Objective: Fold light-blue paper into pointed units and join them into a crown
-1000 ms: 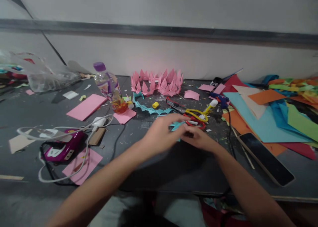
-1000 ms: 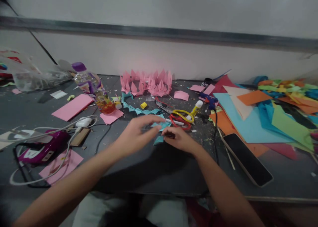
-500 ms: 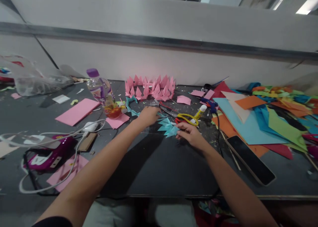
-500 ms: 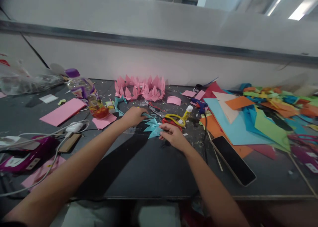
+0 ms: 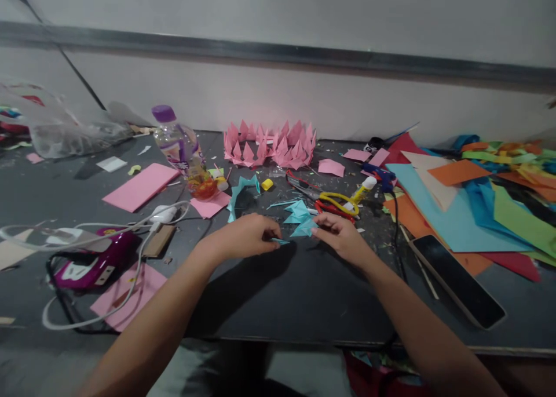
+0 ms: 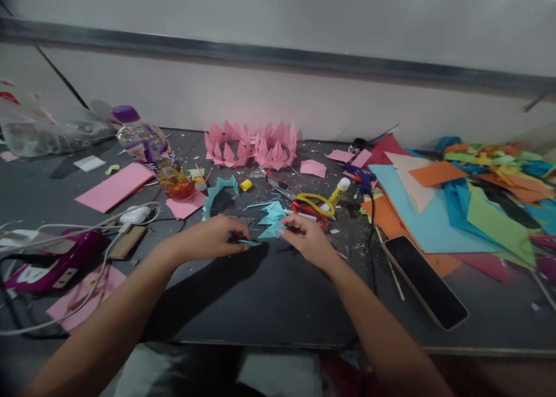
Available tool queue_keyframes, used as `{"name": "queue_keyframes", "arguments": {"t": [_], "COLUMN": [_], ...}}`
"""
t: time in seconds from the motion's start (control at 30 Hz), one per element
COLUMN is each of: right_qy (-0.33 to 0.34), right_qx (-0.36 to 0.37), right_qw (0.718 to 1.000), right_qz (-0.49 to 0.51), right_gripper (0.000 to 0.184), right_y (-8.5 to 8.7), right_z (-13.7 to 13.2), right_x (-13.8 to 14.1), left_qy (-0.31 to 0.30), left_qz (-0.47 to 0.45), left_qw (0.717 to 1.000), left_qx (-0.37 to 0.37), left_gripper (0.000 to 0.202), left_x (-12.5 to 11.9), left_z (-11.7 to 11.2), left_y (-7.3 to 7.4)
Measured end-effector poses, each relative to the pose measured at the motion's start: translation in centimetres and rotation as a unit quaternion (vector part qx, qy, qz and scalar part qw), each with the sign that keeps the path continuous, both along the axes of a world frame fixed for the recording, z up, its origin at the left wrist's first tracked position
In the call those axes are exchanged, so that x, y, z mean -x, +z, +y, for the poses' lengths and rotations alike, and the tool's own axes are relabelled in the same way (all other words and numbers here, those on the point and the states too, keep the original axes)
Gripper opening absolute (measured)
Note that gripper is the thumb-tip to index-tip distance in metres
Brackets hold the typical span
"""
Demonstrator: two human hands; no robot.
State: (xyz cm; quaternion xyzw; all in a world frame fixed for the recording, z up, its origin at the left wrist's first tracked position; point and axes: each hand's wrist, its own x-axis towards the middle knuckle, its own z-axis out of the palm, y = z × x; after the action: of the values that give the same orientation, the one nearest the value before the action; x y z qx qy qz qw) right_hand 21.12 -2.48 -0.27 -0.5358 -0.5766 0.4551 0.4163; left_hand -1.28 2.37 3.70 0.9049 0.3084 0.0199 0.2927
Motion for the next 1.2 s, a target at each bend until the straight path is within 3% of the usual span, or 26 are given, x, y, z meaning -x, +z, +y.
{"name": "queue_keyframes", "arguments": {"t": [0.27, 0.43, 0.57, 1.0, 1.2], "right_qy": [0.043, 0.099, 0.123, 0.128, 0.111], "right_qx": [0.033, -0.025, -0.052, -0.103, -0.094], "right_qw": [0.997, 0.983, 0.976, 0.950, 0.958], "right_qz": [-0.050, -0.150, -0.172, -0.267, -0.246], "right_gripper": [0.017, 0.012, 0.012, 0.014, 0.017], "right_y": [-0.3, -0.1, -0.2, -0.5, -0.7], "right_z": [-0.2, -0.6, -0.7, -1.1, -1.2], "right_x": [0.2, 0.6, 0.8, 1.5, 1.6], "left_qy": [-0.008, 0.002, 0.002, -0.006, -0.005], "left_qz": [0.028, 0.028, 0.035, 0.010, -0.043], "left_qw": [1.000, 1.000, 0.999, 1.000, 0.999], "left_qx": [-0.009, 0.010, 0.016, 0.006, 0.005], "left_gripper": [0.016, 0.022, 0.022, 0.022, 0.020], "left_x": [0.6, 0.4, 0.3, 0.0, 0.0], "left_z": [-0.1, -0.3, -0.3, -0.2, 0.0], "left_y": [-0.2, -0.4, -0.4, -1.0, -1.2]}}
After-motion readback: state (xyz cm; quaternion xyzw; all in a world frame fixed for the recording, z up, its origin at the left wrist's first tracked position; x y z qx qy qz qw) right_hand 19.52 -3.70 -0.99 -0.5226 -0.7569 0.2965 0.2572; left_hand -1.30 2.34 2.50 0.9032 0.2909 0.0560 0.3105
